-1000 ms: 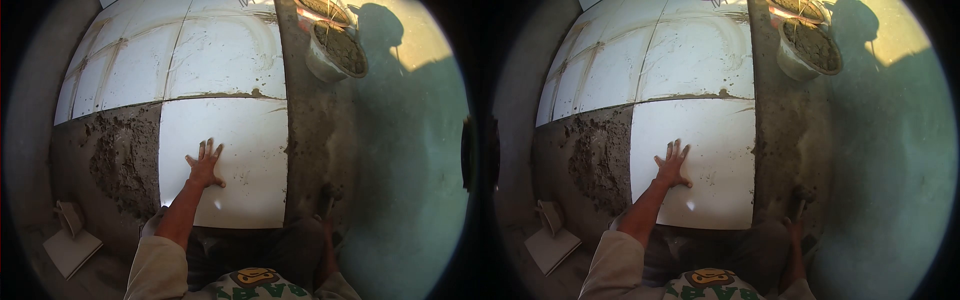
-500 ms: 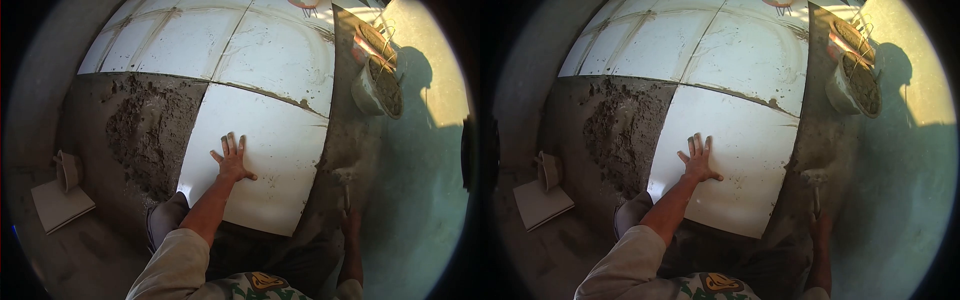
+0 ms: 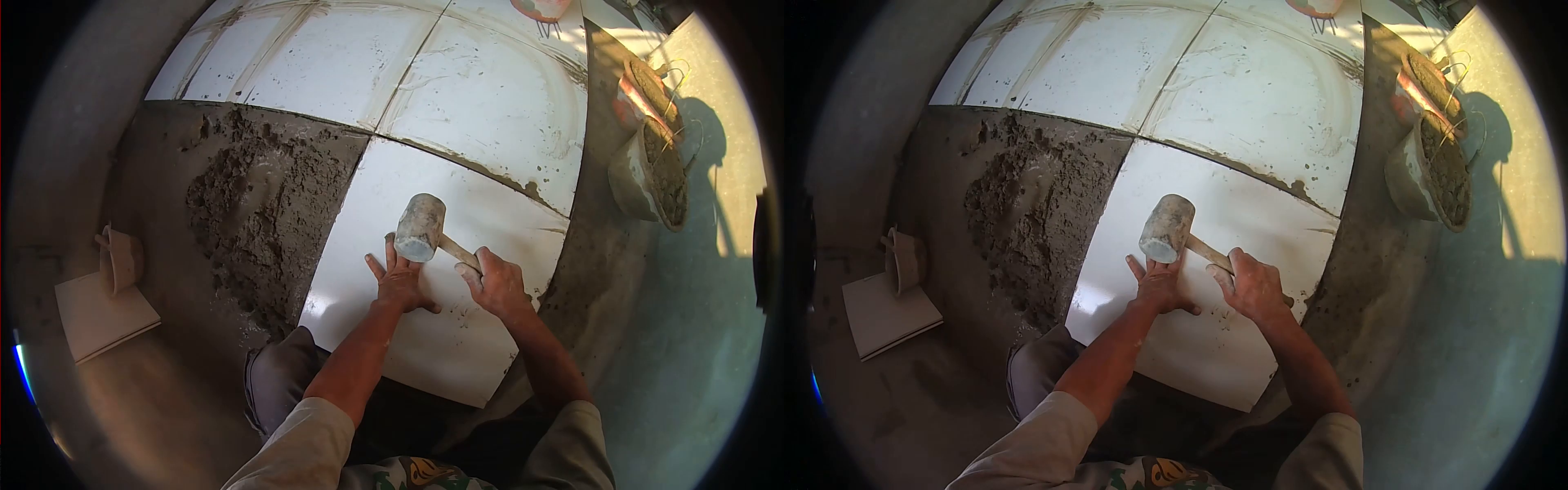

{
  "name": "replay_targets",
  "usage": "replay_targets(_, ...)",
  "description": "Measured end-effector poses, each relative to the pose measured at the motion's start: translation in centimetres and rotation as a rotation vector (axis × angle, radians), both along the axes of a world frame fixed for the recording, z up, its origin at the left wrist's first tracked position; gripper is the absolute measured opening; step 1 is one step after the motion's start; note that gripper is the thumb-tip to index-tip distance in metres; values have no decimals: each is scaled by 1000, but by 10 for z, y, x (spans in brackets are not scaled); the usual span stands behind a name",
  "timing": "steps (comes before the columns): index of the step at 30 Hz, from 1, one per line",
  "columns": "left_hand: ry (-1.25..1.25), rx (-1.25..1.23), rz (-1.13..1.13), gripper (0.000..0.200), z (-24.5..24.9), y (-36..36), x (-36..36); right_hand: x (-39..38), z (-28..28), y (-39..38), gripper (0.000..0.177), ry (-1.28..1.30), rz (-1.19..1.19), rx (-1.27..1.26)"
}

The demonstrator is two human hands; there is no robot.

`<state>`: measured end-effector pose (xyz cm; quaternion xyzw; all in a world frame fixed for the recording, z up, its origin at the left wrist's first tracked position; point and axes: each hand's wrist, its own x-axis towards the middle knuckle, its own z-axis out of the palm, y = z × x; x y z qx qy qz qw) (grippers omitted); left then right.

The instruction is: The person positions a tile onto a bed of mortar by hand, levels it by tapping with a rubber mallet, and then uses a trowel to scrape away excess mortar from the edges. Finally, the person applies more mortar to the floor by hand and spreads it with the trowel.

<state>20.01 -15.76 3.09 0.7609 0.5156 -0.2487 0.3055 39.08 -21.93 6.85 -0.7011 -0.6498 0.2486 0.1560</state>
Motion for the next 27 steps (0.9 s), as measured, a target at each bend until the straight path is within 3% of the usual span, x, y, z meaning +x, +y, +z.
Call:
replay_targets(5, -66, 92, 10, 148, 8, 4, 1, 0, -34, 30, 41, -189, -65, -56)
replay_targets(11, -42, 32, 11, 147, 10, 2, 0, -18, -14, 12, 40, -49, -61, 1)
replay_targets(13, -25, -32, 6, 146, 4, 3, -2, -10, -10, 1, 39, 116, -22, 142)
replay_targets(17, -86, 63, -8, 145, 8, 2, -4, 23, -35, -17, 40, -35, 101, 210)
replay_targets(19, -132, 93, -7, 143, 13, 2, -4, 30, -47, -15, 41, -318, 18, 70)
replay_targets(24, -49, 34, -30, 145, 9, 5, -2, 29, -29, -36, 43, -141, -37, 11)
replay_targets(27, -120, 84, 16, 148, 2, -2, -4, 32, -11, -85, 44, -109, 58, -168)
